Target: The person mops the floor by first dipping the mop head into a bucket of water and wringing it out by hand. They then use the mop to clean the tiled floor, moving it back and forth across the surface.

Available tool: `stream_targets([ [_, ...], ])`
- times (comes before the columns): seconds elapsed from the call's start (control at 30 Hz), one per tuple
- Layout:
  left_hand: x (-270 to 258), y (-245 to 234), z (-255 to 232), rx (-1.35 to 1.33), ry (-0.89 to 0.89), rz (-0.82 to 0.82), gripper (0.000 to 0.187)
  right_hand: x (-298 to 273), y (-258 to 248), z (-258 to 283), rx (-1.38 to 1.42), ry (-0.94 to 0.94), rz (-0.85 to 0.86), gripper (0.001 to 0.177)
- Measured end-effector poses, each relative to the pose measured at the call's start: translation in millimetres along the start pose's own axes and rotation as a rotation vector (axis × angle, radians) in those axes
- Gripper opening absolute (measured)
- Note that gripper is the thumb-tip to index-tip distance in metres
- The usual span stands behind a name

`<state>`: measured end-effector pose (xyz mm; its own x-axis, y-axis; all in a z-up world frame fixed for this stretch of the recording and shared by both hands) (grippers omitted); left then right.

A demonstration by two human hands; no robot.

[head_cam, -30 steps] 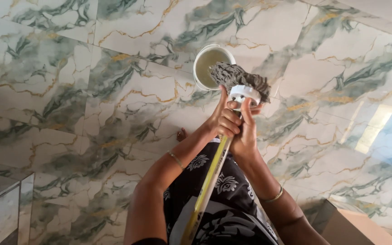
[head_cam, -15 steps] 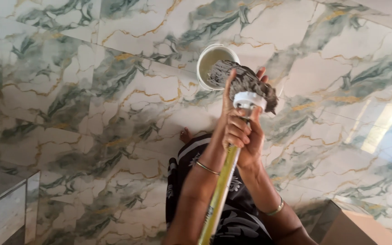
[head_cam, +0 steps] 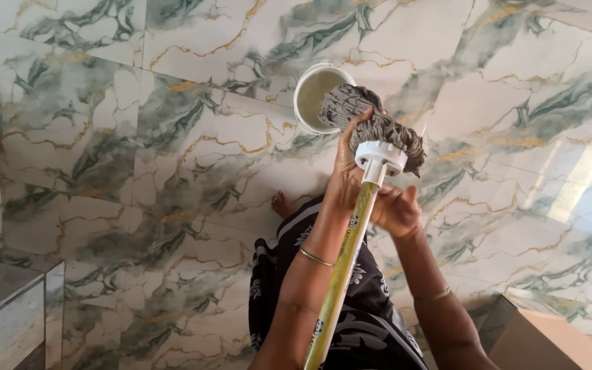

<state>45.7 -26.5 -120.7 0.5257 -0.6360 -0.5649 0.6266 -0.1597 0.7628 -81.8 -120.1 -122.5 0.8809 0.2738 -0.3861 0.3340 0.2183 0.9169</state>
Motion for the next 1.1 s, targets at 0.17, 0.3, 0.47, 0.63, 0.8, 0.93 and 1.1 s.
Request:
stream_targets([
  [0.17, 13.2, -8.7, 7.9, -0.054, 0.093, -0.027, 0.025, 49.2, -130.6, 14.3, -0.163, -0.167, -0.191, 0.062],
  [0.3, 13.4, -11.0, 14.5, -0.137, 0.155, -0.088, 0.034, 113.7, -158.3, 1.3, -0.342, -0.212, -0.410, 0.058],
  [0.47, -19.9, -10.7, 20.7, -0.160, 0.152, -0.155, 0.044, 157.2, -161.0, -5.0, -0.430, -0.266, -0.477, 0.054],
  [0.63, -42.5, -30.3, 11.8, -0.059, 0.113, -0.139, 0.043, 184.0, -180.7, -8.0, -0.462, -0.308, -0.436, 0.050],
  [0.8, -57.7, -51.8, 9.9, 0.096, -0.023, -0.335, 0.054, 202.8, -199.0, -1.2, -0.460, -0.327, -0.270, 0.047],
  [0.93, -56.0, -66.1, 8.3, 0.253, -0.022, -0.358, 0.073, 208.9, -201.7, 19.8, -0.501, -0.317, -0.012, 0.045],
  [1.1, -54.2, -61.4, 1.4, 0.565, 0.154, -0.563, 0.095, 231.8, -202.0, 38.3, -0.801, -0.310, -0.562, 0.052],
])
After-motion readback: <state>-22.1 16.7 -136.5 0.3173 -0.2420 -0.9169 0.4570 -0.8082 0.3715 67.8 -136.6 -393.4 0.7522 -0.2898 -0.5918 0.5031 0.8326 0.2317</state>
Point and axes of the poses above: each hand's wrist, its own x-axis towards the middle knuckle, its own y-axis out of the palm, z = x × y, the point moved 1 cm from there along x, towards the middle knuckle
